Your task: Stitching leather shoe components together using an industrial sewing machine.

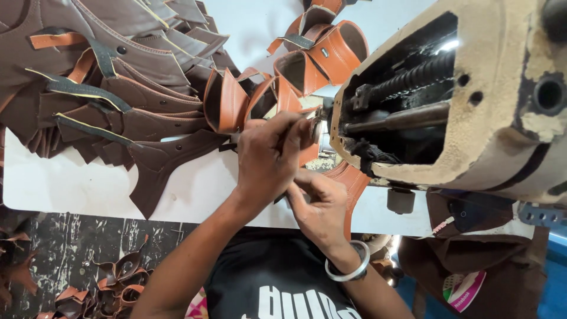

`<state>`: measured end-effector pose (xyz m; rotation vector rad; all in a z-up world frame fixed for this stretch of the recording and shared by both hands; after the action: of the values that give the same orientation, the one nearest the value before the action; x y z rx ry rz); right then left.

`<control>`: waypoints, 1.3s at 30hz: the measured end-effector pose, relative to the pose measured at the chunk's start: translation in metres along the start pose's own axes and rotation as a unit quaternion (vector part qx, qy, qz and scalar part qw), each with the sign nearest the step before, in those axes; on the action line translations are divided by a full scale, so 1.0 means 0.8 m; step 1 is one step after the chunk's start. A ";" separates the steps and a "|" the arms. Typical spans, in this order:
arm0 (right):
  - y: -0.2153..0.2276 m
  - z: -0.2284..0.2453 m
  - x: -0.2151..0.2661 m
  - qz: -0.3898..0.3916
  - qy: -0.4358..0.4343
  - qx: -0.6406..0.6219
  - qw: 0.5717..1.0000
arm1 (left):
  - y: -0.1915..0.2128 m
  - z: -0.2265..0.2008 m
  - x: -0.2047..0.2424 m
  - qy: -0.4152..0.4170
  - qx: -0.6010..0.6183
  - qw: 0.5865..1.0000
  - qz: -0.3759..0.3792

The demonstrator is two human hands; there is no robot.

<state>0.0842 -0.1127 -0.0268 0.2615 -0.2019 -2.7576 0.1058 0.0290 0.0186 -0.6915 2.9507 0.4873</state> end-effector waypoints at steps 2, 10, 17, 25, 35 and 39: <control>0.001 -0.012 -0.004 -0.010 -0.025 -0.027 0.999 | -0.002 0.001 -0.009 -0.009 0.020 1.000 -0.006; 0.020 0.002 -0.023 0.001 -0.063 -0.037 0.997 | 0.004 -0.030 -0.029 -0.092 -0.037 0.995 -0.028; 0.144 -0.057 -0.001 0.115 0.054 0.543 0.830 | 0.017 -0.054 0.047 -0.229 -0.114 0.963 -0.083; 0.195 -0.060 0.016 0.094 0.059 0.323 0.940 | -0.024 -0.023 0.079 -0.062 0.024 0.988 0.142; 0.194 0.022 0.037 -0.221 0.090 -0.241 0.941 | -0.008 -0.043 0.080 -0.092 0.144 0.959 0.228; 0.119 0.001 0.049 -0.172 -0.002 0.019 0.985 | -0.032 0.018 0.118 -0.053 0.060 0.992 0.098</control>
<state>0.0804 -0.2153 -0.0156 0.3277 -0.2291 -3.0995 0.0328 -0.0278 -0.0158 -0.3529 2.9304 0.3428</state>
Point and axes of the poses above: each hand's wrist, its own x-axis away from the middle knuckle, its own y-axis out of the back of the hand, z = x × y, the point moved 8 cm from there along -x, towards the middle knuckle, and after that the axes turned 7 degrees about y, right-handed, at the moved point
